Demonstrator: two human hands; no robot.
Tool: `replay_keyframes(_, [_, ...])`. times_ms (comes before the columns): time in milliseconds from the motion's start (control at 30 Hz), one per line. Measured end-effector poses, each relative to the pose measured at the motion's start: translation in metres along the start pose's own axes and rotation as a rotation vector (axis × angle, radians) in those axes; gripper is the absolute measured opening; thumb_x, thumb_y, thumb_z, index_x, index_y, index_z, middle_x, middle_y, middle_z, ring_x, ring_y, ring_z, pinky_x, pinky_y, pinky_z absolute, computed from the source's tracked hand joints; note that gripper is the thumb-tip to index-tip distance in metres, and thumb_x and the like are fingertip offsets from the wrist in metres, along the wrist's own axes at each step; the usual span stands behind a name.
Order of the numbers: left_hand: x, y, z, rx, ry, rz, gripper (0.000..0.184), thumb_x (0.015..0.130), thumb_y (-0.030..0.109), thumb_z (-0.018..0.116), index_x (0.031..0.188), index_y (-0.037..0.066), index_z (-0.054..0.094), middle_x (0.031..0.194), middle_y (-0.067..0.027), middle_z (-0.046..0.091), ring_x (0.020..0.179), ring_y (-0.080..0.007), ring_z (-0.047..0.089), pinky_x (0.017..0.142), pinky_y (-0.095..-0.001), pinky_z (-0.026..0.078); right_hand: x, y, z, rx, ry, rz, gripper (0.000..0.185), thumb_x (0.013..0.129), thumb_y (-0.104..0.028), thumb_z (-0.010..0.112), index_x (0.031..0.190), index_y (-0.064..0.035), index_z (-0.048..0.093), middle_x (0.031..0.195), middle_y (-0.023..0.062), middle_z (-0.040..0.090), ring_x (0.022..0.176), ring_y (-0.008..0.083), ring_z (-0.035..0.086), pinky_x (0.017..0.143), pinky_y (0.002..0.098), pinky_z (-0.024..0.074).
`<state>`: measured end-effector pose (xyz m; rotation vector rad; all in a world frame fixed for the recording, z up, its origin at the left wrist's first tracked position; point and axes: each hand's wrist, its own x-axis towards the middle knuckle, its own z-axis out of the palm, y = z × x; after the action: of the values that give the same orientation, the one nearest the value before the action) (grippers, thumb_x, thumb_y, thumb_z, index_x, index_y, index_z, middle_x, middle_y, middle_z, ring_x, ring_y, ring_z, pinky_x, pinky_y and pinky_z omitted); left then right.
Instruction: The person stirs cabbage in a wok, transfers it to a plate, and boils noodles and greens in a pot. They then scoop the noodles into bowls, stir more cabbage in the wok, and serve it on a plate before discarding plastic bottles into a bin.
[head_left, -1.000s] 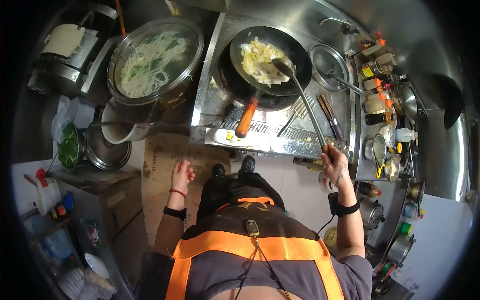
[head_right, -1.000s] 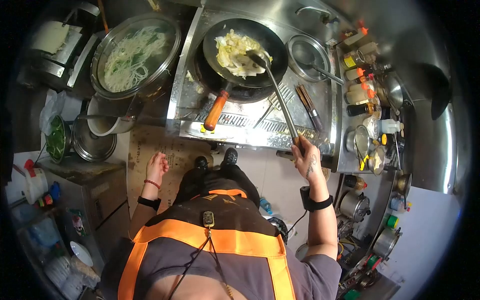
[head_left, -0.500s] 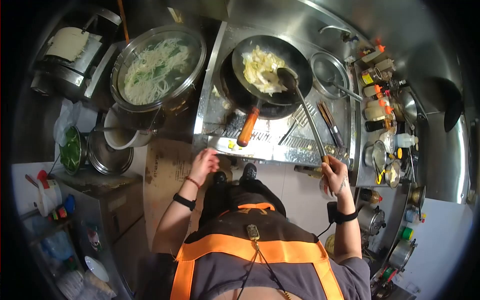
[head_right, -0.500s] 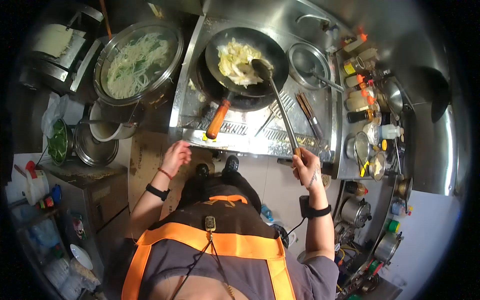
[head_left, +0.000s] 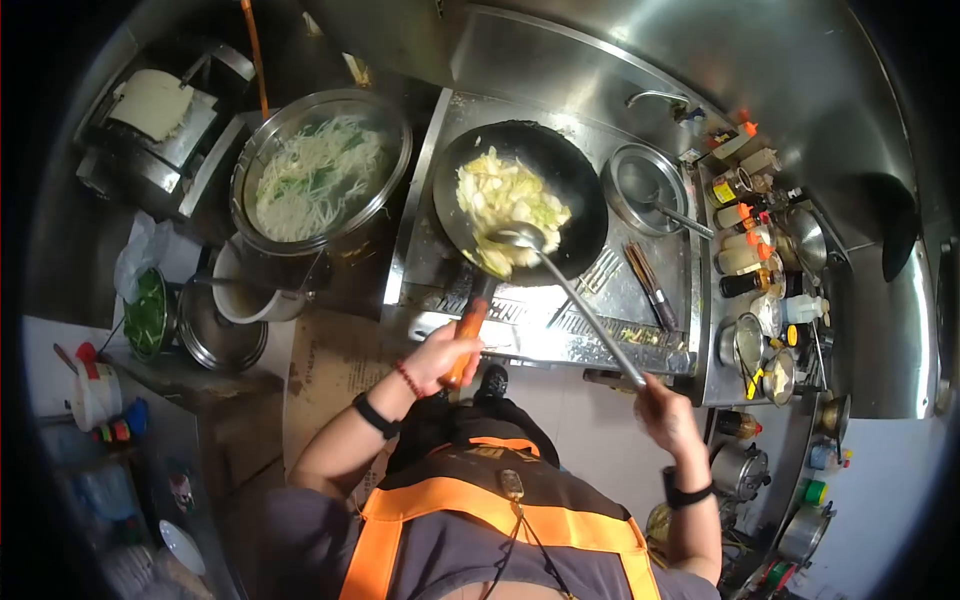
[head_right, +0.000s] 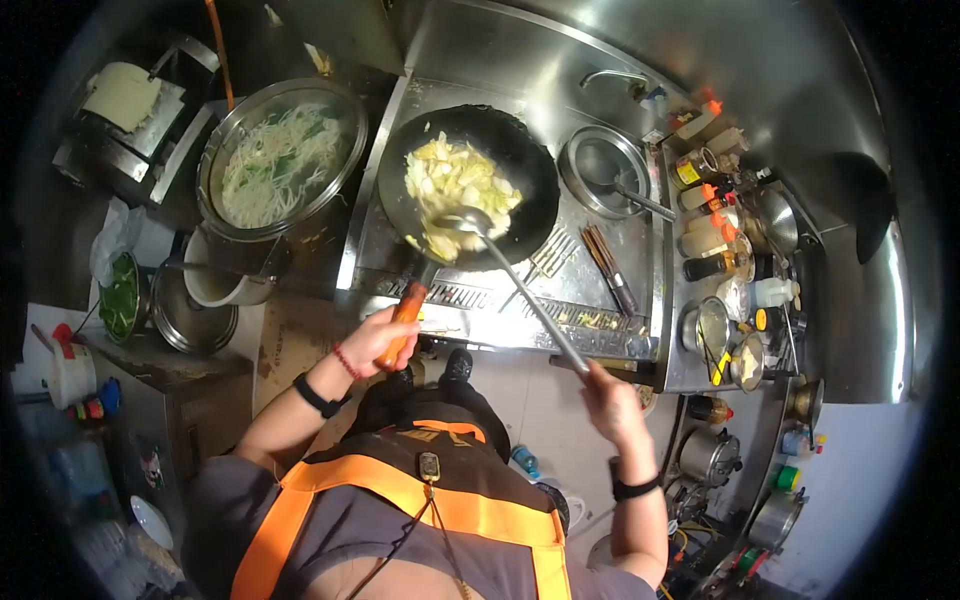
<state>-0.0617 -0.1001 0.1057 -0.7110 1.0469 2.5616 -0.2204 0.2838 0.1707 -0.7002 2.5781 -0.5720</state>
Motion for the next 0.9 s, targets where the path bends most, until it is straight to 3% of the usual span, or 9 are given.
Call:
replay_keyframes(200, [0.062,0.022,0.003,-0.081,-0.006,0.068,0.022,0.089,0.019,0.060,0.073,0.006,0.054,0.062,-0.0035,0.052,0.048,-0.0122,0.051,0.046,-0.0253,0.040,0.072,-0.062,-0.044,-0.335,-0.015,0.004,0.033,0.080,-0.007,0.063,0.113,-0.0037,0.061,0.094,0.0230,0.065,0.091,0.0370,0.064,0.076,0.0363,0.0521])
replay_keyframes(267, [0.074,0.000,-0.007,-0.018,-0.052,0.157,0.015,0.090,0.018,0.059,0.082,0.006,0.055,0.062,-0.0034,0.052,0.047,-0.0126,0.050,0.044,-0.0260,0.040,0.106,-0.018,-0.005,-0.202,0.228,-0.253,0.033,0.080,-0.010,0.063,0.112,-0.0044,0.061,0.094,0.0236,0.064,0.090,0.0383,0.063,0.074,0.0357,0.0509])
replay_keyframes(333, [0.036,-0.016,-0.008,-0.095,-0.036,0.087,0.011,0.090,0.015,0.057,0.095,0.006,0.053,0.064,-0.0035,0.052,0.048,-0.0129,0.050,0.043,-0.0274,0.041,0.082,-0.069,-0.019,-0.160,0.234,-0.086,0.035,0.080,-0.009,0.064,0.114,-0.0036,0.060,0.095,0.0248,0.063,0.092,0.0380,0.062,0.075,0.0340,0.0501])
replay_keyframes(400, [0.010,-0.027,-0.018,-0.113,0.009,-0.034,0.016,0.091,0.014,0.056,0.105,0.008,0.050,0.065,-0.0041,0.052,0.048,-0.0137,0.050,0.042,-0.0289,0.042,0.058,-0.036,-0.012,0.169,0.309,-0.165,0.039,0.082,-0.006,0.065,0.119,0.0046,0.055,0.089,0.0165,0.069,0.082,0.0235,0.068,0.076,0.0305,0.0502])
replay_keyframes(433, [0.005,-0.024,-0.013,-0.085,0.013,-0.043,0.018,0.090,0.013,0.057,0.106,0.008,0.051,0.066,-0.0050,0.052,0.048,-0.0147,0.052,0.042,-0.0292,0.042,0.047,-0.026,-0.011,0.367,0.243,-0.115,0.041,0.085,-0.005,0.063,0.122,0.0060,0.053,0.080,0.0073,0.065,0.068,0.0142,0.061,0.063,0.0264,0.0492])
replay_keyframes(467, [0.003,-0.011,0.003,-0.104,0.035,-0.004,0.016,0.089,0.013,0.060,0.100,0.005,0.052,0.067,-0.0057,0.053,0.049,-0.0157,0.053,0.042,-0.0292,0.043,0.029,-0.031,-0.016,0.590,0.096,0.107,0.043,0.087,-0.003,0.061,0.128,0.0035,0.049,0.076,0.0034,0.059,0.057,0.0104,0.053,0.051,0.0224,0.0435])
replay_keyframes(600, [0.049,0.036,0.023,-0.148,-0.017,0.075,0.014,0.087,0.012,0.061,0.086,0.001,0.053,0.072,-0.0073,0.056,0.052,-0.0165,0.053,0.046,-0.0281,0.045,0.013,-0.036,0.025,1.091,0.114,0.143,0.045,0.089,-0.002,0.057,0.133,-0.0010,0.045,0.074,0.0033,0.055,0.049,0.0090,0.046,0.043,0.0218,0.0373])
replay_keyframes(767, [0.088,0.009,0.005,-0.100,0.074,0.092,0.015,0.088,0.016,0.061,0.095,0.005,0.052,0.072,-0.0075,0.056,0.056,-0.0152,0.055,0.047,-0.0282,0.046,0.039,-0.077,0.044,1.120,0.088,0.122,0.012,0.092,-0.008,0.054,0.102,-0.0019,0.053,0.072,0.0020,0.051,0.047,0.0080,0.044,0.041,0.0195,0.0348])
replay_keyframes(900, [0.092,0.002,0.003,-0.150,-0.012,0.170,0.035,0.093,0.038,0.054,0.106,0.004,0.052,0.078,-0.0108,0.061,0.062,-0.0184,0.060,0.050,-0.0301,0.049,0.037,-0.083,0.047,1.085,0.071,0.167,0.013,0.091,-0.005,0.054,0.103,0.0003,0.053,0.070,0.0017,0.051,0.047,0.0075,0.043,0.040,0.0195,0.0345])
